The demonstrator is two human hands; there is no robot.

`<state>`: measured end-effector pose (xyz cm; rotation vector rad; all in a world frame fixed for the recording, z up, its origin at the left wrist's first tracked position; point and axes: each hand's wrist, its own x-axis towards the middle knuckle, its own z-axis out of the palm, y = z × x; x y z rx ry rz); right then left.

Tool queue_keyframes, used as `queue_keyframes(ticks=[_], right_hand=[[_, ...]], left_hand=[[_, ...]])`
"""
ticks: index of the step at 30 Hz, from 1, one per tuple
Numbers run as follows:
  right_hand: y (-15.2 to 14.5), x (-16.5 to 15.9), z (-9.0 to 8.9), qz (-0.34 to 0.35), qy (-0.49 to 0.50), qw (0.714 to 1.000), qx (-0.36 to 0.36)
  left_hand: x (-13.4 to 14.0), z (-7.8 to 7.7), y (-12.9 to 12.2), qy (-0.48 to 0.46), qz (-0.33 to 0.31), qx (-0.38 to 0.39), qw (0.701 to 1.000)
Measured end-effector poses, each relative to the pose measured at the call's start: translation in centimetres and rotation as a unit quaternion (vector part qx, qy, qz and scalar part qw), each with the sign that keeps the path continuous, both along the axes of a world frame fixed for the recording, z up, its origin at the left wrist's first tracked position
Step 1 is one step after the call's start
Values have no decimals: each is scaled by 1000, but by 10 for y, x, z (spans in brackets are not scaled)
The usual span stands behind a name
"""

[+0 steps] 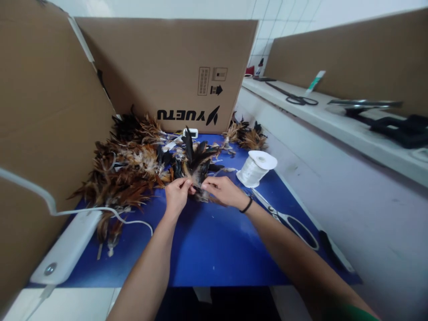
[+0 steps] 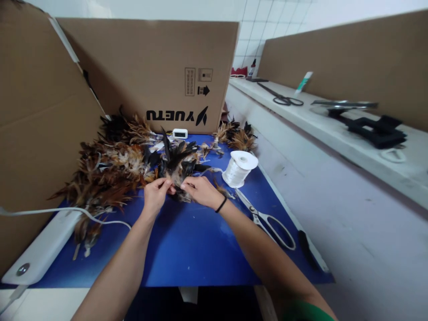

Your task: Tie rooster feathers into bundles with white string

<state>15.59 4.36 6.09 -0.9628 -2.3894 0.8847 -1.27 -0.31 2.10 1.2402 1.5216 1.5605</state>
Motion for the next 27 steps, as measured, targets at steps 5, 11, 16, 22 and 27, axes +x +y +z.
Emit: queue_keyframes(ticks=[5, 11, 16, 22, 27], right_hand=[[-4, 17, 12, -17, 10, 995, 93], [6, -10, -15, 40, 70, 995, 52], [0, -6, -16, 42, 12, 999, -10], [-13, 19, 18, 53, -66, 984, 160], [-16, 19, 40, 44, -158, 937, 307]], left_hand=[[1, 0, 1, 34, 10, -26, 999], [1, 1, -1, -72, -70, -6, 995], [-1, 0, 1, -90, -64, -11, 994], [-1, -2, 2, 62, -15, -39, 997], [1, -1, -4, 373, 15, -10, 928]])
